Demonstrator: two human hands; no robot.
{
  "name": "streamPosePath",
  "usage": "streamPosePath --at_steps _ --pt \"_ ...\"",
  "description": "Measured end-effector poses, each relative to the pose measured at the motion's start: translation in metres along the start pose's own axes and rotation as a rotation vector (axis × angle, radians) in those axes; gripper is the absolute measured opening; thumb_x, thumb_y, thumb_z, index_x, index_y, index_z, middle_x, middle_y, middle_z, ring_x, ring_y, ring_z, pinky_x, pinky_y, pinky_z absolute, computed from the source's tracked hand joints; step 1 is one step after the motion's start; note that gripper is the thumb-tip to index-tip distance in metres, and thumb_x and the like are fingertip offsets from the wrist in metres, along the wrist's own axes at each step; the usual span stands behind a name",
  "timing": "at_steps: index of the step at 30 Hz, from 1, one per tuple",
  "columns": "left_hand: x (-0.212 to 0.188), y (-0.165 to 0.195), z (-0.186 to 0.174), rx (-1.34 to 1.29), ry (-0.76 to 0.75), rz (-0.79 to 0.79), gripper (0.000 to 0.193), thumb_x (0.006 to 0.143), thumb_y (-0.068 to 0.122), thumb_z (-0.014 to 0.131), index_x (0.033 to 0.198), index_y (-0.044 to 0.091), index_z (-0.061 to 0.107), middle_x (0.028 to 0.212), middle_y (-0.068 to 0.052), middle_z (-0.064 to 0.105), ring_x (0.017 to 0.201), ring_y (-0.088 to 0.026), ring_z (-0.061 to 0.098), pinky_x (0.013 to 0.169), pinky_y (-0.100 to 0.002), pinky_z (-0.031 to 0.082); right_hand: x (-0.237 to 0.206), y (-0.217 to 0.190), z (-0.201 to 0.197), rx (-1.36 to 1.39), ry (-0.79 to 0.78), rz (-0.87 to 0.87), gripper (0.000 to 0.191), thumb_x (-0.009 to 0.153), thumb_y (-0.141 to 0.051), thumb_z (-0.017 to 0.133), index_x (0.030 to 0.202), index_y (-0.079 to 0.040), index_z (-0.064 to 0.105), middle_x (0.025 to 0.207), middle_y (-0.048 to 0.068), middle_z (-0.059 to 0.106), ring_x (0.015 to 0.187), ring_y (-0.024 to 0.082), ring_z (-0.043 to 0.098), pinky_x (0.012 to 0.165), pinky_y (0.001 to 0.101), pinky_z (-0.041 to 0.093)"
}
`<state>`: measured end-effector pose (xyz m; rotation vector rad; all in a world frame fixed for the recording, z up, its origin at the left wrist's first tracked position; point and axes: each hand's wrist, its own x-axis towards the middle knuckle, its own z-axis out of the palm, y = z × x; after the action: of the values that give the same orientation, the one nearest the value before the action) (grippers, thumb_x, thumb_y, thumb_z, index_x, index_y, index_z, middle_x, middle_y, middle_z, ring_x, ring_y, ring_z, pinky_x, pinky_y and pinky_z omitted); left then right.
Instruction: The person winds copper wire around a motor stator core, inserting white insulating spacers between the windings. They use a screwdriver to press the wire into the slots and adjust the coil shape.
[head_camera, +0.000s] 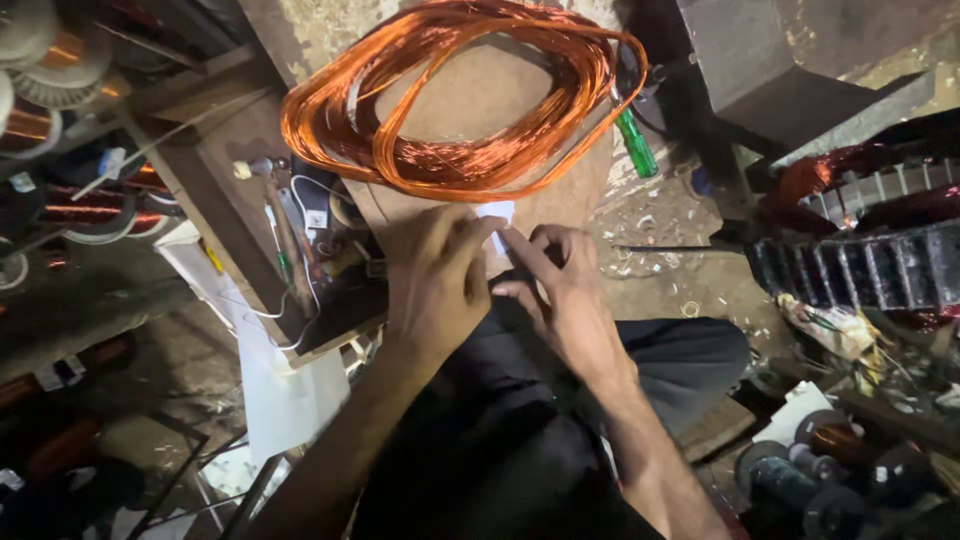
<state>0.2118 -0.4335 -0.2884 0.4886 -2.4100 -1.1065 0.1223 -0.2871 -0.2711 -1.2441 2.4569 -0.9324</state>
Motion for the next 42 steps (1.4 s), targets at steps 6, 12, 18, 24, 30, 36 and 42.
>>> streamPosePath --at_steps 6,12,18,24,30,36,42 --pt "-0.003 -0.012 0.014 0.134 0.043 0.061 0.022 0.092 0.020 0.077 0.110 0.011 0.068 0.109 -0.007 0.062 0.098 -0.029 0.065 0.083 -0.045 0.054 -0.014 0.025 -0.005 0.008 0.169 -0.037 0.027 0.085 -0.001 0.081 0.111 -0.010 0.076 0.108 0.009 0.069 0.099 0.026 0.066 0.086 0.0343 0.054" --pt "-0.002 0.015 0.012 -0.107 0.010 -0.018 0.020 0.094 0.012 0.079 0.112 0.012 0.072 0.103 -0.005 0.069 0.091 -0.022 0.071 0.078 -0.035 0.057 -0.045 0.028 -0.014 0.524 0.397 0.416 0.023 0.095 -0.001 0.074 0.117 -0.003 0.068 0.103 0.005 0.071 0.089 0.013 0.068 0.080 0.0250 0.056" --pt "-0.003 0.049 0.043 -0.858 -0.274 -0.195 0.035 0.087 0.000 0.077 0.121 0.004 0.072 0.101 -0.007 0.072 0.080 -0.012 0.069 0.071 -0.026 0.059 -0.079 0.035 -0.025 0.827 0.464 0.471 0.024 0.096 0.000 0.072 0.120 0.004 0.070 0.112 0.008 0.073 0.098 0.012 0.069 0.085 0.0250 0.057" --pt "-0.005 0.069 0.067 -0.879 -0.332 -0.162 0.023 0.093 -0.006 0.070 0.115 0.000 0.072 0.102 -0.010 0.073 0.081 -0.015 0.073 0.071 -0.027 0.059 -0.108 0.047 -0.032 0.922 0.528 0.601 0.029 0.091 0.000 0.076 0.119 0.006 0.072 0.107 0.013 0.076 0.095 0.014 0.072 0.083 0.0263 0.059" --pt "0.000 0.086 0.079 -0.526 -0.166 0.126 0.015 0.092 -0.007 0.071 0.106 0.000 0.069 0.101 -0.009 0.071 0.089 -0.024 0.073 0.079 -0.032 0.058 -0.107 0.050 -0.035 0.857 0.538 0.668 0.016 0.089 0.000 0.078 0.104 0.003 0.078 0.097 0.010 0.077 0.081 0.012 0.070 0.071 0.0248 0.057" --pt "0.008 0.095 0.089 -0.481 -0.243 0.008 0.014 0.088 -0.010 0.069 0.101 -0.004 0.070 0.097 -0.015 0.072 0.085 -0.027 0.072 0.076 -0.034 0.059 -0.102 0.062 -0.049 0.707 0.536 0.540 0.013 0.086 0.001 0.082 0.099 0.002 0.079 0.086 0.006 0.071 0.075 0.009 0.060 0.065 0.0228 0.048" --pt "0.012 0.099 0.098 -0.465 -0.251 0.046 0.005 0.095 -0.009 0.067 0.100 -0.008 0.066 0.090 -0.016 0.071 0.081 -0.028 0.072 0.075 -0.037 0.059 -0.109 0.075 -0.059 0.944 0.580 0.512 0.008 0.090 0.001 0.076 0.098 0.004 0.078 0.090 0.008 0.071 0.074 0.009 0.063 0.064 0.0258 0.051"
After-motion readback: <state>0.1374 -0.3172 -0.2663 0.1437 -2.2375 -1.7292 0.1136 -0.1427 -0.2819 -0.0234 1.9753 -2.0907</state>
